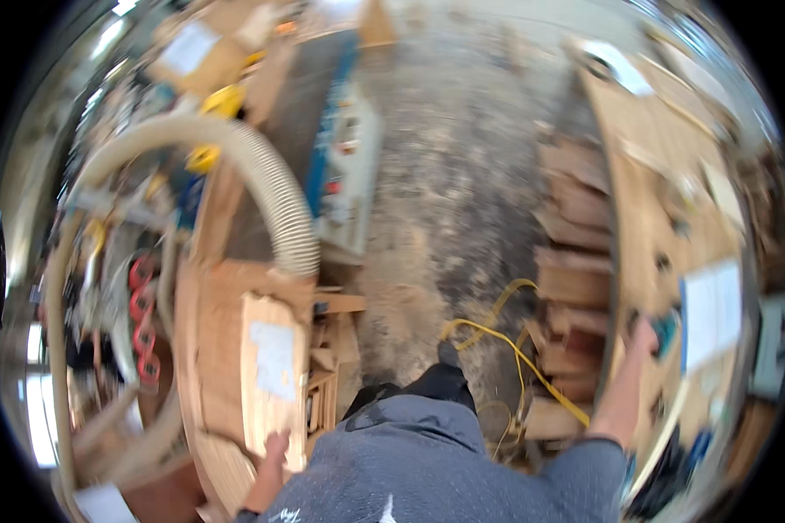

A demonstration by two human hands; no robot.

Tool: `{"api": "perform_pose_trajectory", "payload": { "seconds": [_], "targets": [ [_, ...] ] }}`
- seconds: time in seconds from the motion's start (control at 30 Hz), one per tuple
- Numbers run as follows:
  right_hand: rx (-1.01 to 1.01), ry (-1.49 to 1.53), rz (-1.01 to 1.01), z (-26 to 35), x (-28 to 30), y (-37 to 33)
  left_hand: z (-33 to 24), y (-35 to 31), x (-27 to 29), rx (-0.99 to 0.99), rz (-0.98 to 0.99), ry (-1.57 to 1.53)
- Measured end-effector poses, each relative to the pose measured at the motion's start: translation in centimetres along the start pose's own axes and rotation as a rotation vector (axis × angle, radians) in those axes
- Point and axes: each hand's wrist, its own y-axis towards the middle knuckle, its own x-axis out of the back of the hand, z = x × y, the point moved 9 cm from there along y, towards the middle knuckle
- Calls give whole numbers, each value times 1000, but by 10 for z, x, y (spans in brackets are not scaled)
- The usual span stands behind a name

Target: The person aligns and secures wooden components on a workbench using a power drill. They then carry the assembled piece across the workshop floor and hand it to a coworker. The person returns to the workbench and continues working on another wooden part, using a chisel to refine its edges.

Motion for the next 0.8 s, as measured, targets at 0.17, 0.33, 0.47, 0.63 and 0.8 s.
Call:
{"api": "perform_pose_trajectory", "payload": {
  "seconds": [0.17, 0.33, 0.47, 0.63, 0.8],
  "targets": [
    [-64, -425, -301, -14, -3, -43, -32, -88, 70, 33, -225, 81],
    [16, -4, 13, -6, 26, 22, -21, -76, 40, 40, -183, 48],
    [66, -182, -36, -13, 3, -30, -6, -77, 17, 64, -115, 90],
    [1, -407, 198, -56, -61, -119, -8, -71, -2, 59, -121, 63],
    [68, -538, 600, -80, -166, -228, -5, -59, -2, 26, -149, -3]
  ]
}}
